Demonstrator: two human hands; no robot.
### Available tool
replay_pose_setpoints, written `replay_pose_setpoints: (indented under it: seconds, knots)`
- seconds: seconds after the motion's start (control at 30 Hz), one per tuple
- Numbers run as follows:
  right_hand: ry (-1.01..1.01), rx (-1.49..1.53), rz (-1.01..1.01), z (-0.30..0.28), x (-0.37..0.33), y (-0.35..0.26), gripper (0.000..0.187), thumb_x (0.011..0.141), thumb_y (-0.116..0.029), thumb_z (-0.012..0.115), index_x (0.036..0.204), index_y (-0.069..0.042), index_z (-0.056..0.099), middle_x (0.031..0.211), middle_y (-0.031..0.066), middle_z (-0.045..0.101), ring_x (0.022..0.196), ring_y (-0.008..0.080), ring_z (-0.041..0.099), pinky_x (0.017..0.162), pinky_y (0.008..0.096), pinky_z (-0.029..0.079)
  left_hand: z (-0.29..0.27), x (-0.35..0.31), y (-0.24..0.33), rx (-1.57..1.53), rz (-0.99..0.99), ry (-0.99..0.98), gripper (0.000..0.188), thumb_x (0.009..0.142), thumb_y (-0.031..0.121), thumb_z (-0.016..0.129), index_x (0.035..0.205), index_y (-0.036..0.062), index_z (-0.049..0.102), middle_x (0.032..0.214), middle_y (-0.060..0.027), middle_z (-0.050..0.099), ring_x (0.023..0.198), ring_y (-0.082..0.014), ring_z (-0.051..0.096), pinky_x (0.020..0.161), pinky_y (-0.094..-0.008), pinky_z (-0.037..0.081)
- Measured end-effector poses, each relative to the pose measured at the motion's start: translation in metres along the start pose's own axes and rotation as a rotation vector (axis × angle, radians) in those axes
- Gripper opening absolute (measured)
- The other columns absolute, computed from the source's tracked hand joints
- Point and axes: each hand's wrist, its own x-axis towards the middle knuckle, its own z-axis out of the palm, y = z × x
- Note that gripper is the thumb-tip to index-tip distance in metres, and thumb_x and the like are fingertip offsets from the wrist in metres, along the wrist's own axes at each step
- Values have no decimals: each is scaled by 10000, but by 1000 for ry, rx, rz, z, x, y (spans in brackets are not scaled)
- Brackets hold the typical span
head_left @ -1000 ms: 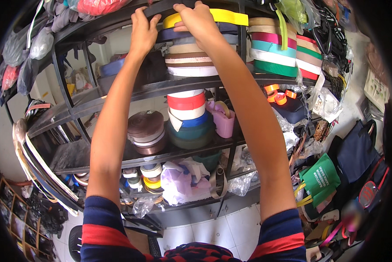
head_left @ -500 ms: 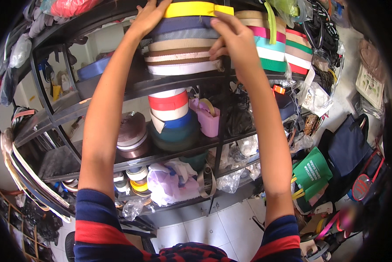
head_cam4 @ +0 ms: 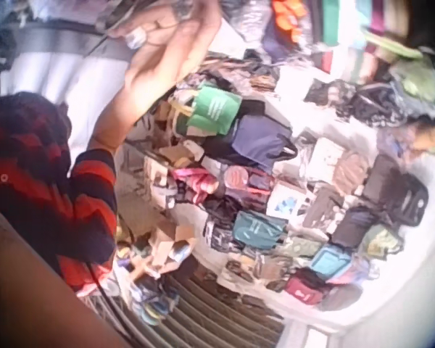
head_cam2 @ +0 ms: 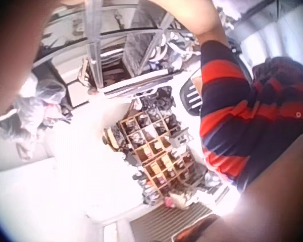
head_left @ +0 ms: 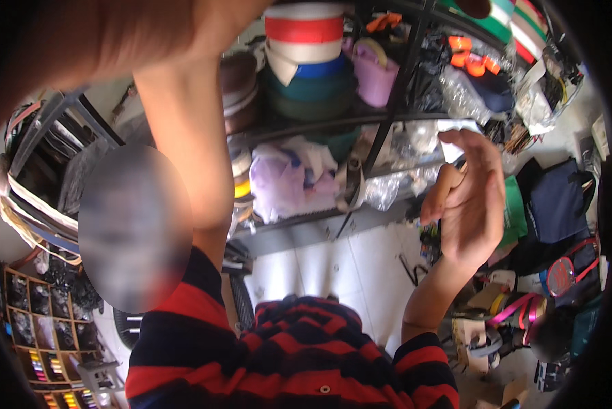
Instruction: The person organizes rolls of textile ribbons by picking them up from a table and a cardboard box and placing them onto metal shelves.
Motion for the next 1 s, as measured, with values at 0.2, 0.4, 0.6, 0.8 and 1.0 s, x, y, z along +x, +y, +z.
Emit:
replay_pose_setpoints:
  seconds: [0.2, 0.4, 0.6, 0.8, 1.0]
  knots:
    - [294, -89, 361, -10, -107, 25, 433, 985, -292, 441, 1206, 77, 479, 1164, 216, 555, 548, 177, 545, 477, 296, 497, 0, -19, 0, -225, 14, -32, 836, 772, 641, 474, 1313, 3, 456, 1298, -149, 507, 1176, -284, 503, 992, -405, 388]
    - [673, -253, 498, -3, -222, -4, 425, 971, -300, 480, 1220, 45, 495, 1149, 182, 569, 631, 185, 577, 580, 332, 532, 86, -48, -16, -842, 83, -198, 1028, 705, 786, 454, 1375, 9, 398, 1380, -156, 446, 1243, -309, 462, 1022, -442, 366]
    - [1208, -394, 441, -14, -378, -39, 430, 990, -294, 455, 1254, 46, 462, 1136, 169, 580, 780, 207, 639, 656, 332, 551, 229, -266, -49, -908, -587, -886, 1107, 763, 856, 322, 1452, -9, 284, 1499, -181, 311, 1348, -338, 361, 1078, -506, 292]
    - [1854, -472, 324, -16, -560, -72, 365, 955, -252, 520, 1203, 16, 502, 1098, 141, 598, 756, 205, 657, 586, 295, 545, 344, -428, -5, -813, -846, -1420, 733, 973, 587, 298, 1413, 5, 368, 1394, -175, 456, 1262, -292, 468, 1017, -416, 381]
    - [2502, -869, 527, -58, -759, -59, 478, 857, -248, 658, 1200, 46, 503, 1094, 205, 597, 899, 280, 635, 730, 368, 533, 445, -480, 49, -856, -943, -1577, 662, 994, 539, 300, 1386, 16, 406, 1342, -168, 509, 1222, -289, 506, 988, -408, 411]
